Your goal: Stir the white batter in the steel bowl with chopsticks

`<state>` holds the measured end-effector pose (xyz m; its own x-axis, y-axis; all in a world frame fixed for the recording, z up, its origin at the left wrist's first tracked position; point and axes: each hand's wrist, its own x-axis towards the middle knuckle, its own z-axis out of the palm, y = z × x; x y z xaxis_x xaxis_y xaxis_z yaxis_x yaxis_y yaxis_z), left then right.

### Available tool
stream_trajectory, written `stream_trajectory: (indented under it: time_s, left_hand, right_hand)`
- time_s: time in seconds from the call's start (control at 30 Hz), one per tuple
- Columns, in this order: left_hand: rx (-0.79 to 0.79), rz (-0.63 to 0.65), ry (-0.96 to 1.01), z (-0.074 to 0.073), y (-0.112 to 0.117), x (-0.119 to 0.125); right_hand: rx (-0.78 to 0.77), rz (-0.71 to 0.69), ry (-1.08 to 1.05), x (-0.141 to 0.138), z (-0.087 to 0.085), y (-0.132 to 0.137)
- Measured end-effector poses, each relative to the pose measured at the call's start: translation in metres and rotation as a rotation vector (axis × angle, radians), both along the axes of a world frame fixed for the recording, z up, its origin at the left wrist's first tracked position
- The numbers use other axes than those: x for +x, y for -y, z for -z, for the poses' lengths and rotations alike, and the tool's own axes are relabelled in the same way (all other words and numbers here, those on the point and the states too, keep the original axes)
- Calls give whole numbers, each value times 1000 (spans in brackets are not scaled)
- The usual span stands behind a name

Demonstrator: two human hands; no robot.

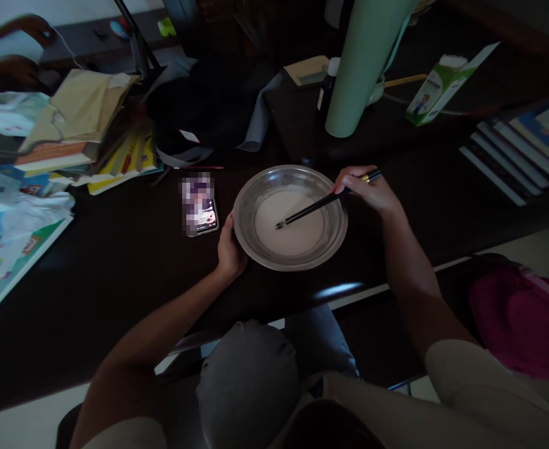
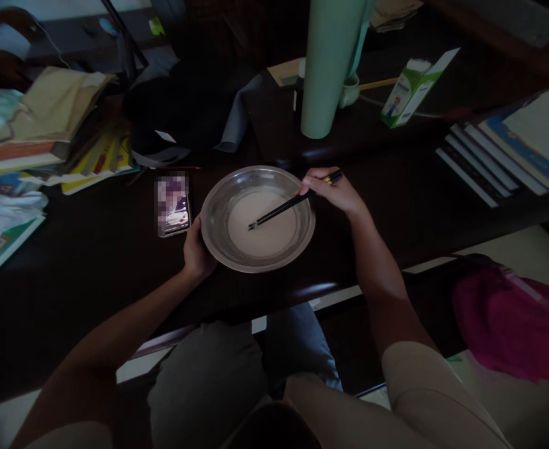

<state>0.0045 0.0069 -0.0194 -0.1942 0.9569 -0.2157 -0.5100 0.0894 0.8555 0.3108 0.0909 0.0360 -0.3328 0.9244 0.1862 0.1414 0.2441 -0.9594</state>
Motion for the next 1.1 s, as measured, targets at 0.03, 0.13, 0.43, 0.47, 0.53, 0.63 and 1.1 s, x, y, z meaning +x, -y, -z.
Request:
stream_trajectory:
  time_s: [0.03, 0.13, 0.43, 0.47, 0.53, 0.63, 1.1]
  left_hand:
    - [0, -1, -1, 0, 0, 0]
    - [3, -12, -9, 0, 0, 0]
    - [24, -7, -18, -1, 0, 1]
    - [21, -8, -24, -1, 0, 1]
    - [19, -15, -32, -1, 0, 1]
    - [21, -15, -31, -1, 0, 1]
    - [5, -18, 6, -2, 0, 2]
  right_hand:
    - [6, 29, -7, 1, 1, -1]
    - [10, 99, -33, 5, 3, -2]
    - [12, 17, 8, 2, 0, 0]
    - [18, 54, 5, 3, 0, -1]
    - [19, 104, -10, 5, 1, -1]
    - [0, 51, -14, 3, 1, 0]
    - [-35, -14, -17, 2, 0, 1]
